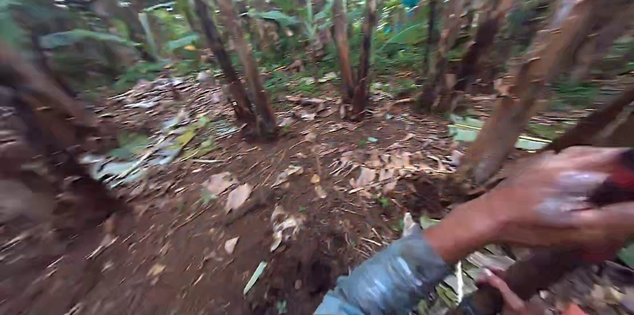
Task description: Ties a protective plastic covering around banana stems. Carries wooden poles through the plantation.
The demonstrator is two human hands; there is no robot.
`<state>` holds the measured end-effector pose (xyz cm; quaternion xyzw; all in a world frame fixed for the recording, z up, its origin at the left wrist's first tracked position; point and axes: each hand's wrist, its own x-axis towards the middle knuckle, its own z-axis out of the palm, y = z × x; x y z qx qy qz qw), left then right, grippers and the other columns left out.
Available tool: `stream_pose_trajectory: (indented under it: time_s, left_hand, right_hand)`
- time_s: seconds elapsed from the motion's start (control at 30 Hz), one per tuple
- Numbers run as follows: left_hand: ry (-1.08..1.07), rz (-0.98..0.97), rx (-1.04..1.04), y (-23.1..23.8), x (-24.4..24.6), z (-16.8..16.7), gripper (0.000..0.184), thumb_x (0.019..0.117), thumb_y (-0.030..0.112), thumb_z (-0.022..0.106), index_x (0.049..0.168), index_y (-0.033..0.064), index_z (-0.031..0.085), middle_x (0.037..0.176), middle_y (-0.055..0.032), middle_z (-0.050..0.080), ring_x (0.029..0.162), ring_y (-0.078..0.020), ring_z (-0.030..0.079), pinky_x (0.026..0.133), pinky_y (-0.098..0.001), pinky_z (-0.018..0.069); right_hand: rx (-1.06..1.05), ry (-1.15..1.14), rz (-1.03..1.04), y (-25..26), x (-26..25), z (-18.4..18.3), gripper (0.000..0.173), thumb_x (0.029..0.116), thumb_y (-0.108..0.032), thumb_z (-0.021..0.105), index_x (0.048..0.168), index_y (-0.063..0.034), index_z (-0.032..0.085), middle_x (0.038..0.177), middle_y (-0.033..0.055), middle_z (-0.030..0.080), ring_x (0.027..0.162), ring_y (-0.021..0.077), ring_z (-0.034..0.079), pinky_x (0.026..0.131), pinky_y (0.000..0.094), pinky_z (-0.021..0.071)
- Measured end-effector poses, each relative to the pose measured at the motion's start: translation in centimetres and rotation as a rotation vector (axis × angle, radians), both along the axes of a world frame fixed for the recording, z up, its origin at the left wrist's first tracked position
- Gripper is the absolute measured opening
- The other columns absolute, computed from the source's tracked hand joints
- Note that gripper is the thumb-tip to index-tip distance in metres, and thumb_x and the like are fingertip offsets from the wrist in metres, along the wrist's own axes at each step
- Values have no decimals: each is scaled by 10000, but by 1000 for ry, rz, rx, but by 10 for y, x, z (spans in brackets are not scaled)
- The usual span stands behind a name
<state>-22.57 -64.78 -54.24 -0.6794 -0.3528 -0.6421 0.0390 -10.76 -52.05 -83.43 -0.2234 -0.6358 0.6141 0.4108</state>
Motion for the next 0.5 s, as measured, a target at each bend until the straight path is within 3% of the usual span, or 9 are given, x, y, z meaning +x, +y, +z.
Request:
stream_pose_trajectory:
  time_s: [0.1, 0.2, 0.23, 0.3, 0.4, 0.5]
  left_hand:
    - [-390, 210, -269, -92, -69, -129, 375, 1041, 219, 496, 1230, -46, 682, 1198, -147, 720, 1098, -185, 682, 1003, -410, 542]
    - [-814, 526, -684, -169, -106, -279, 500, 1043, 440, 463, 1196, 27, 700, 1053, -140, 726, 962, -222, 692, 921, -488, 552]
    - [-929, 585, -772, -191, -109, -321, 524, 1039, 472, 461, 1176, 32, 711, 1045, -155, 722, 964, -245, 688, 922, -508, 544]
    - [-1079, 618, -878, -234, -108, -388, 561, 1058, 504, 424, 1197, 51, 725, 1169, -156, 723, 1103, -261, 676, 1020, -521, 504]
    - [-1233, 578, -782, -299, -101, -442, 555, 1086, 461, 365, 1232, 63, 723, 1257, -114, 713, 1195, -218, 651, 1082, -480, 474]
    - [-1426, 492, -417, -387, -110, -462, 616, 1119, 396, 248, 1206, -42, 672, 1152, -151, 743, 1098, -222, 699, 1015, -433, 536]
  right_hand:
    - [49, 27, 190, -7, -13, -7, 169, 922, -118, 637, 1077, -62, 599, 755, -40, 717, 662, 137, 711, 687, 379, 639]
    - [81, 104, 444, -53, -49, 28, 90, 964, -123, 610, 1049, -104, 629, 771, -13, 730, 684, 174, 721, 711, 421, 637]
    - [102, 132, 546, -75, -66, 44, 90, 984, -149, 592, 1057, -126, 638, 783, -13, 735, 695, 176, 725, 719, 422, 640]
    - [109, 189, 747, -130, -101, 75, 127, 994, -227, 603, 1085, -165, 667, 801, -17, 736, 705, 173, 725, 725, 413, 637]
    - [75, 240, 1065, -220, -152, 105, 229, 992, -338, 629, 1163, -205, 701, 855, 3, 752, 747, 185, 730, 771, 412, 629]
    - [34, 283, 1360, -305, -197, 111, 306, 967, -353, 644, 1218, -184, 693, 935, 32, 756, 808, 210, 733, 822, 438, 618]
